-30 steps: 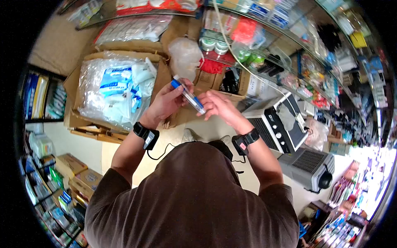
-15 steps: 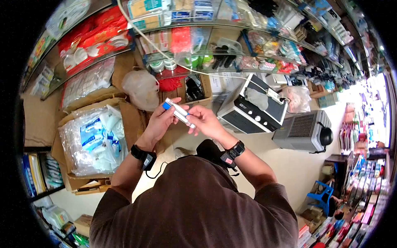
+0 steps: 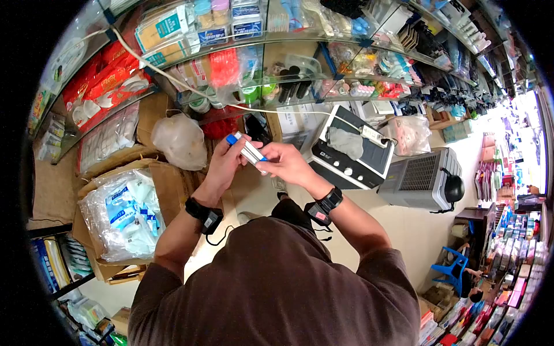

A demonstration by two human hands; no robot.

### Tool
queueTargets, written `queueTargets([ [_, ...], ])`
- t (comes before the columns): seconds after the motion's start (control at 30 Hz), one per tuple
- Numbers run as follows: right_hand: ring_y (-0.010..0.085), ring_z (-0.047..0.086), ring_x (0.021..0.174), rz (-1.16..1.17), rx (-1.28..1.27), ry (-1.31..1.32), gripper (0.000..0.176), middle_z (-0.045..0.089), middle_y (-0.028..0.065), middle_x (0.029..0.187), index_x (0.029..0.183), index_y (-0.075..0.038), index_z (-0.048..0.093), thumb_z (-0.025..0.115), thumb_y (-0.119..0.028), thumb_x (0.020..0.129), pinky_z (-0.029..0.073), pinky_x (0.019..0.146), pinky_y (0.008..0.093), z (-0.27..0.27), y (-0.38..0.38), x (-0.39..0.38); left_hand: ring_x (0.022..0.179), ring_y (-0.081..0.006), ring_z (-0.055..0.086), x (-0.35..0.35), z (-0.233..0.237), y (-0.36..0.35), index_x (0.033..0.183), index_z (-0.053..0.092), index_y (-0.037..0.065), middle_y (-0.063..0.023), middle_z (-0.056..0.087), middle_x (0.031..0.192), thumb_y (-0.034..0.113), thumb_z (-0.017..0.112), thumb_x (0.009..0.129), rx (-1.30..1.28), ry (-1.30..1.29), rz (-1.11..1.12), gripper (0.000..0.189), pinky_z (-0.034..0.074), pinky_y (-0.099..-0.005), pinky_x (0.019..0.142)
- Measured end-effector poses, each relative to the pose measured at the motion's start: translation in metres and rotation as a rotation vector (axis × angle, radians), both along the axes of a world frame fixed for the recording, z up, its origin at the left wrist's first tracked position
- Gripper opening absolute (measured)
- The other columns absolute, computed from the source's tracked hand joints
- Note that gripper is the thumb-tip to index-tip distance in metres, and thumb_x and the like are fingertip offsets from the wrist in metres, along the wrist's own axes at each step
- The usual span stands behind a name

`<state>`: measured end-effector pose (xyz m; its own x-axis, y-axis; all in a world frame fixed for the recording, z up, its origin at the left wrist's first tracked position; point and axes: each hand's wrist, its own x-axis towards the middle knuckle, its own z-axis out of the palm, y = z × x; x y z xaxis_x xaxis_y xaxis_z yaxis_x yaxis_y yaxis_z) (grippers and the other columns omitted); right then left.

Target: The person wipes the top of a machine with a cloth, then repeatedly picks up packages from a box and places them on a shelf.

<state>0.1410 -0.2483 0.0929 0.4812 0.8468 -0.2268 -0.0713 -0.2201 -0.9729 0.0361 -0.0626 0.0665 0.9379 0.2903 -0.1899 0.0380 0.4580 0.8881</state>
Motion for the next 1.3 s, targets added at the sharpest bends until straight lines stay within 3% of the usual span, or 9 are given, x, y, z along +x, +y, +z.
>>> queueTargets([
  [0.17, 0.0098, 0.069, 0.080, 0.078, 0.016, 0.186, 0.018, 0.074, 0.0024, 0.094, 0.106, -0.003, 0.073, 0.077, -0.012, 0.091, 0.054, 0.066, 0.0248, -0.005, -0.001, 0.062, 0.075, -0.0066, 0.058, 0.044, 0.029, -0.007, 0.119, 0.063, 0.004, -0.0090, 0.075, 0.110, 0.024, 0.056, 0.106, 0.010, 0.075, 0.006, 0.025, 0.047, -0.0229, 0.069],
  [0.27, 0.0105, 0.069, 0.079, 0.091, 0.026, 0.234, 0.021, 0.074, 0.0039, 0.093, 0.107, 0.001, 0.073, 0.077, -0.011, 0.090, 0.054, 0.067, 0.0249, -0.006, 0.000, 0.109, 0.082, -0.0093, 0.064, 0.072, 0.015, -0.001, 0.124, 0.062, 0.005, -0.0083, 0.073, 0.114, 0.027, 0.055, 0.107, 0.007, 0.050, -0.006, 0.029, 0.049, -0.0250, 0.073],
  [0.53, 0.0101, 0.065, 0.068, -0.337, 0.035, -0.147, 0.024, 0.073, 0.0042, 0.079, 0.098, 0.000, 0.075, 0.080, -0.020, 0.086, 0.050, 0.061, 0.0265, -0.071, 0.042, 0.312, 0.088, -0.0156, 0.067, 0.064, 0.019, 0.029, 0.129, 0.059, 0.002, -0.0100, 0.071, 0.116, 0.031, 0.054, 0.107, 0.028, 0.292, 0.255, 0.037, 0.052, -0.0268, 0.076],
  [0.63, 0.0139, 0.065, 0.065, -0.271, -0.074, -0.530, 0.032, 0.072, 0.0077, 0.075, 0.096, 0.001, 0.076, 0.084, -0.027, 0.082, 0.051, 0.061, 0.0297, -0.103, 0.083, 0.353, 0.086, -0.0157, 0.067, 0.025, 0.005, 0.033, 0.127, 0.060, 0.002, -0.0091, 0.072, 0.110, 0.029, 0.054, 0.107, -0.029, 0.340, 0.423, 0.034, 0.052, -0.0273, 0.075],
  [0.67, 0.0190, 0.067, 0.064, -0.308, 0.041, -0.371, 0.042, 0.071, 0.0119, 0.074, 0.095, 0.002, 0.076, 0.086, -0.035, 0.076, 0.052, 0.063, 0.0322, -0.141, 0.104, 0.368, 0.086, -0.0157, 0.067, 0.009, 0.000, 0.032, 0.126, 0.061, 0.002, -0.0087, 0.072, 0.108, 0.028, 0.054, 0.107, -0.049, 0.358, 0.471, 0.033, 0.051, -0.0278, 0.075],
  [0.77, 0.0265, 0.072, 0.075, -0.208, -0.225, -0.623, 0.046, 0.074, 0.0150, 0.080, 0.091, 0.000, 0.076, 0.085, -0.040, 0.070, 0.057, 0.070, 0.0377, -0.125, 0.141, 0.363, 0.084, -0.0157, 0.066, -0.033, -0.009, 0.023, 0.123, 0.062, 0.003, -0.0079, 0.072, 0.104, 0.027, 0.055, 0.106, -0.087, 0.402, 0.609, 0.030, 0.050, -0.0290, 0.074],
  [0.87, 0.0321, 0.073, 0.083, -0.247, -0.279, -0.783, 0.041, 0.075, 0.0168, 0.086, 0.087, -0.003, 0.076, 0.084, -0.040, 0.071, 0.058, 0.074, 0.0423, -0.139, 0.167, 0.356, 0.083, -0.0162, 0.065, -0.071, -0.011, 0.009, 0.120, 0.063, 0.004, -0.0080, 0.072, 0.103, 0.028, 0.056, 0.105, -0.098, 0.431, 0.720, 0.029, 0.049, -0.0299, 0.074],
  [1.07, 0.0373, 0.073, 0.089, -0.149, -0.333, -0.813, 0.042, 0.074, 0.0202, 0.091, 0.081, -0.003, 0.077, 0.084, -0.043, 0.071, 0.059, 0.077, 0.0456, -0.140, 0.187, 0.344, 0.083, -0.0176, 0.064, -0.120, -0.032, -0.019, 0.115, 0.064, 0.006, -0.0080, 0.070, 0.102, 0.028, 0.058, 0.103, -0.191, 0.429, 0.876, 0.026, 0.050, -0.0310, 0.074],
  [1.3, 0.0358, 0.073, 0.094, 0.041, -0.496, -0.686, 0.053, 0.073, 0.0224, 0.100, 0.091, 0.001, 0.073, 0.086, -0.046, 0.068, 0.058, 0.082, 0.0443, -0.142, 0.201, 0.349, 0.085, -0.0176, 0.064, -0.130, -0.029, -0.034, 0.114, 0.064, 0.006, -0.0078, 0.070, 0.102, 0.027, 0.060, 0.102, -0.202, 0.456, 0.914, 0.025, 0.050, -0.0309, 0.074],
])
